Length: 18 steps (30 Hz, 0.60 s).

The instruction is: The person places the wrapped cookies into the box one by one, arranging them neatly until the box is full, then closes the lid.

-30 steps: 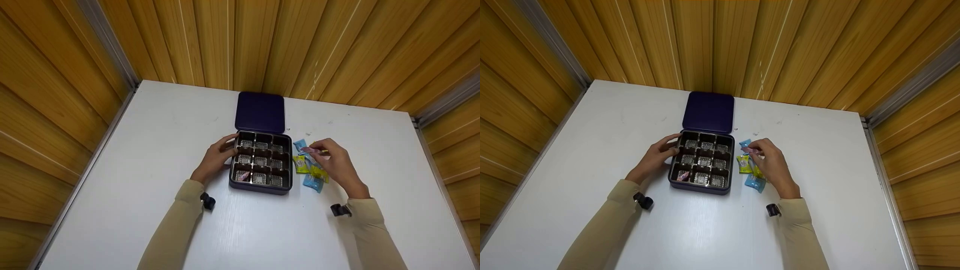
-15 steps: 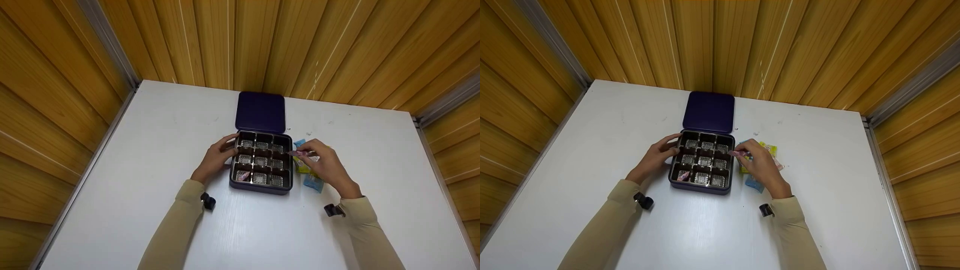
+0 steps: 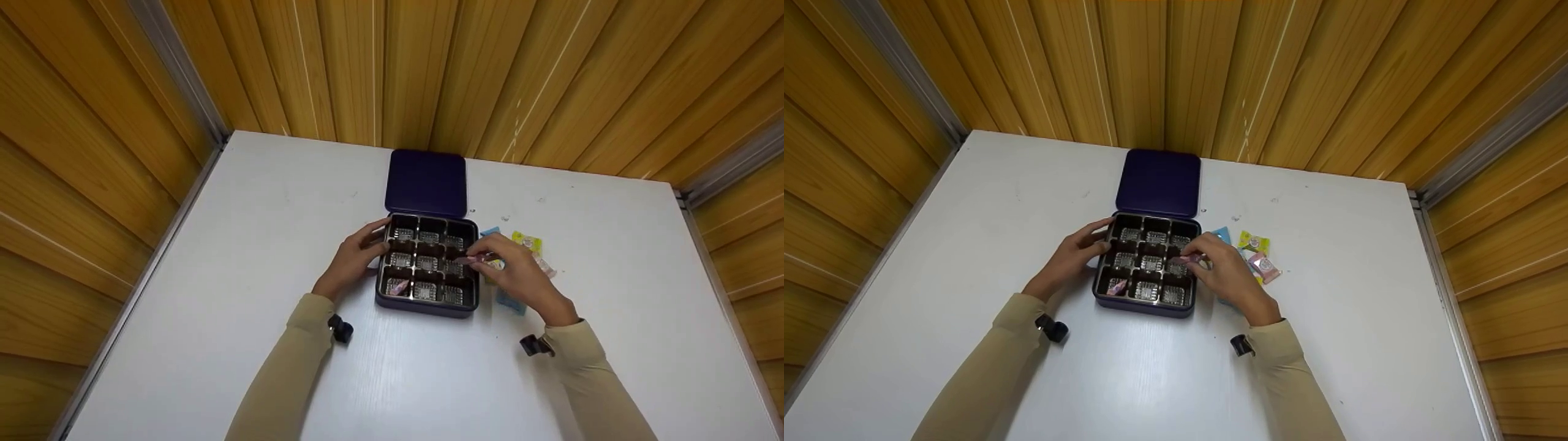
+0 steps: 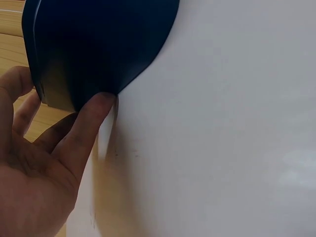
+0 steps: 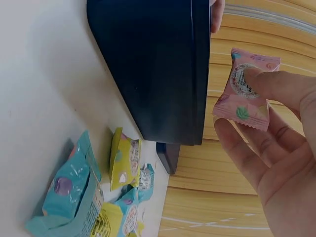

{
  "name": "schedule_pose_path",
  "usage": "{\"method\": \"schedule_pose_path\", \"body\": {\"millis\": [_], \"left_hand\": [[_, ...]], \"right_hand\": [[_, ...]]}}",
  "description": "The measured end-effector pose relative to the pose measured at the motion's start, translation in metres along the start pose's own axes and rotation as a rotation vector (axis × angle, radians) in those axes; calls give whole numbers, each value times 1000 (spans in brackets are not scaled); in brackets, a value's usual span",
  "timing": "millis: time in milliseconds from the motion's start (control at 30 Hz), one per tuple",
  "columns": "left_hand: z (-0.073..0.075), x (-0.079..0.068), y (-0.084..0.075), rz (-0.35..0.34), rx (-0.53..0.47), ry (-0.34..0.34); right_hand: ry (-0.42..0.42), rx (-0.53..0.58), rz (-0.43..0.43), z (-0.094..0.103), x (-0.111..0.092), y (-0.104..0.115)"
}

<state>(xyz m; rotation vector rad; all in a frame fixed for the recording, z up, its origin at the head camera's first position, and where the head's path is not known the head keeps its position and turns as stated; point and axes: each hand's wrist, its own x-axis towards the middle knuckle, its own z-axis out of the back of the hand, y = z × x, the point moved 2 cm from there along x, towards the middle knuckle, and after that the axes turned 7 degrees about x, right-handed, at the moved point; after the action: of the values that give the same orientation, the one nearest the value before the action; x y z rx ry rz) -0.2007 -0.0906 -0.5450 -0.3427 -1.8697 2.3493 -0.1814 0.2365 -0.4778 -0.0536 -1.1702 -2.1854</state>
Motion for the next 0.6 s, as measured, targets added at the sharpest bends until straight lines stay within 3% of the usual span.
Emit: {"method": "schedule_pose_path", "body": {"millis": [400,600], "left_hand": [[-1,-1,1,5,15,2],[-1,0,1,6,12,4]], "right_hand": [[32,74,40,-5,3,5],[65,55,63,-10,7,11]]}}
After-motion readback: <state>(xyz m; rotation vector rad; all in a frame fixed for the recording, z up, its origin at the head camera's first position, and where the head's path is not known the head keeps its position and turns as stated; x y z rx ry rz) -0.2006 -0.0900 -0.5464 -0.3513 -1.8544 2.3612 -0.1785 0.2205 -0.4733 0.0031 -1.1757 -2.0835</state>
